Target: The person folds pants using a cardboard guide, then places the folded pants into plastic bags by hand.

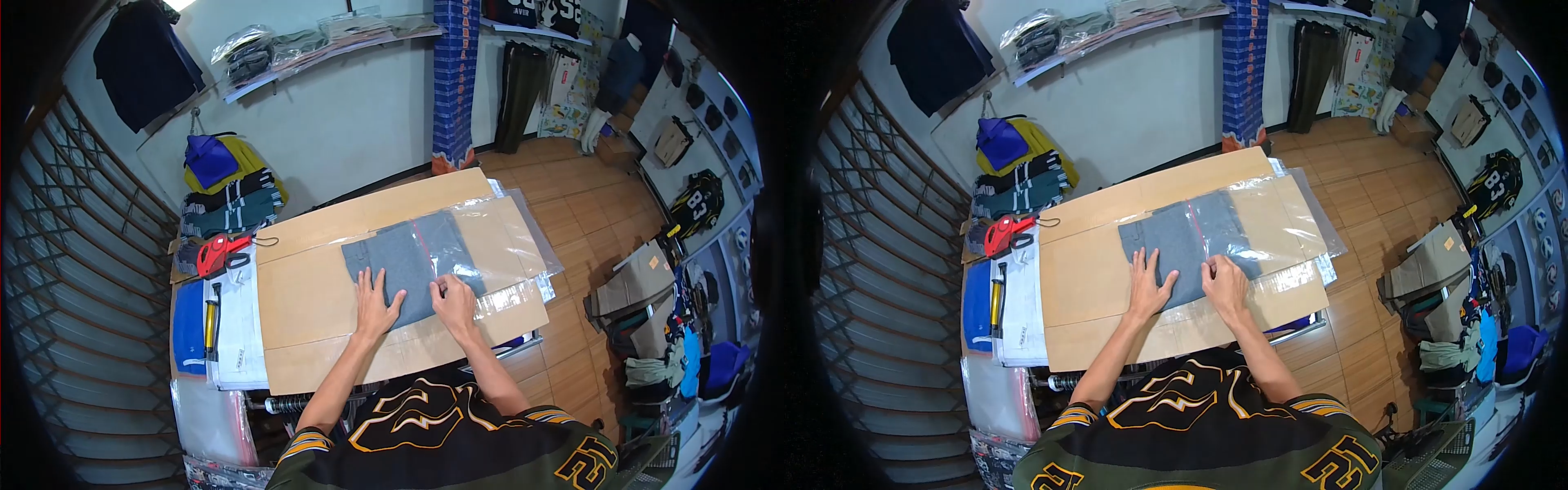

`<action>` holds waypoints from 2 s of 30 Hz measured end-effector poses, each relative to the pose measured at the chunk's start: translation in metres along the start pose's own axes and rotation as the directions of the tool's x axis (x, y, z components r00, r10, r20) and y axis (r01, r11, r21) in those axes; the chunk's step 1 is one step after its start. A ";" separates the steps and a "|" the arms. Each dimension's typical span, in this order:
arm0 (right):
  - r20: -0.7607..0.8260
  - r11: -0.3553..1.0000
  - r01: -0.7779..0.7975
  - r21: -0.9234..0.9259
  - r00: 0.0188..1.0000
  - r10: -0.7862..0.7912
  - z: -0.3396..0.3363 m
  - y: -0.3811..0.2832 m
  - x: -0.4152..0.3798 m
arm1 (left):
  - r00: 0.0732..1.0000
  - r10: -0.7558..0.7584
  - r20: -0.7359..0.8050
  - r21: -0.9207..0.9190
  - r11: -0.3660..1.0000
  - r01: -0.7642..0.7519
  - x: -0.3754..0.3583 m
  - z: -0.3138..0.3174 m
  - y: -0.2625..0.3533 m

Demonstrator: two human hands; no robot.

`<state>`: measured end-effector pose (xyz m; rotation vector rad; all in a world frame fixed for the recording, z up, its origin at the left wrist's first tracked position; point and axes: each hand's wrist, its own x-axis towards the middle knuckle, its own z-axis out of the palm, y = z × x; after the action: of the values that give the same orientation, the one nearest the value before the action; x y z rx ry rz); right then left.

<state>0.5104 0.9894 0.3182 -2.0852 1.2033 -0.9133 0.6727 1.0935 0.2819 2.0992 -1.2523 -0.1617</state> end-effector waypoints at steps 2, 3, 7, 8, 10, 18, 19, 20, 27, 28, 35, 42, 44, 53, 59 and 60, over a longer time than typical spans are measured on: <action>0.002 1.000 -0.001 -0.005 1.000 0.001 0.000 0.002 -0.001 | 0.999 0.032 0.039 -0.019 0.999 -0.032 0.004 0.001 0.004; 0.009 1.000 -0.009 -0.005 1.000 0.009 0.000 0.002 -0.002 | 0.990 0.081 0.114 -0.123 0.990 -0.066 0.006 -0.001 0.005; 0.018 1.000 0.001 0.012 1.000 -0.001 0.000 0.006 -0.004 | 0.945 0.188 0.269 -0.327 0.940 -0.094 0.014 -0.019 0.005; 0.014 1.000 -0.003 0.011 1.000 0.003 -0.001 0.007 -0.004 | 0.943 0.192 0.272 -0.328 0.940 -0.097 0.014 -0.025 0.006; 0.021 0.999 -0.002 0.050 1.000 0.001 -0.004 0.006 -0.005 | 0.923 0.189 0.334 -0.103 0.981 -0.163 0.014 -0.041 0.009; -0.010 0.978 -0.088 0.187 0.996 0.092 -0.028 0.016 -0.013 | 0.878 0.180 0.443 0.073 0.969 -0.235 0.011 -0.043 -0.010; -0.035 0.974 -0.105 0.199 0.993 0.114 -0.031 0.019 -0.015 | 0.876 0.185 0.446 0.080 0.966 -0.244 0.012 -0.041 -0.008; -0.033 0.974 -0.106 0.199 0.993 0.115 -0.034 0.022 -0.017 | 0.876 0.183 0.447 0.079 0.967 -0.243 0.013 -0.039 -0.007; -0.035 0.935 -0.197 0.294 0.976 0.217 -0.057 0.052 -0.029 | 0.870 0.246 0.427 0.079 0.949 -0.307 0.026 -0.009 0.009; -0.032 0.931 -0.212 0.299 0.972 0.231 -0.060 0.055 -0.029 | 0.867 0.255 0.428 0.079 0.945 -0.317 0.029 -0.004 0.014; -0.067 0.900 -0.244 0.360 0.956 0.286 -0.078 0.073 -0.030 | 0.848 0.337 0.408 0.082 0.912 -0.402 0.050 0.037 0.051; -0.096 0.902 -0.256 0.347 0.947 0.306 -0.105 0.090 -0.026 | 0.858 0.441 0.264 0.079 0.876 -0.475 0.062 0.072 0.076; -0.100 0.900 -0.261 0.349 0.945 0.312 -0.112 0.099 -0.023 | 0.855 0.460 0.240 0.088 0.867 -0.491 0.064 0.078 0.081; -0.066 0.905 -0.236 0.355 0.959 0.276 -0.142 0.118 0.010 | 0.890 0.365 0.274 0.141 0.900 -0.412 0.069 0.081 0.113; -0.133 0.964 -0.221 0.148 0.961 0.241 -0.167 0.144 0.045 | 0.894 0.368 0.257 0.116 0.906 -0.406 0.067 0.074 0.102; -0.126 0.965 -0.216 0.149 0.964 0.235 -0.171 0.155 0.053 | 0.925 0.325 0.199 0.032 0.941 -0.338 0.062 0.074 0.094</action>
<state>0.3179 0.8522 0.3230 -1.7588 1.3810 -1.0193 0.6051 0.9774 0.2963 1.9240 -1.7301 -0.1751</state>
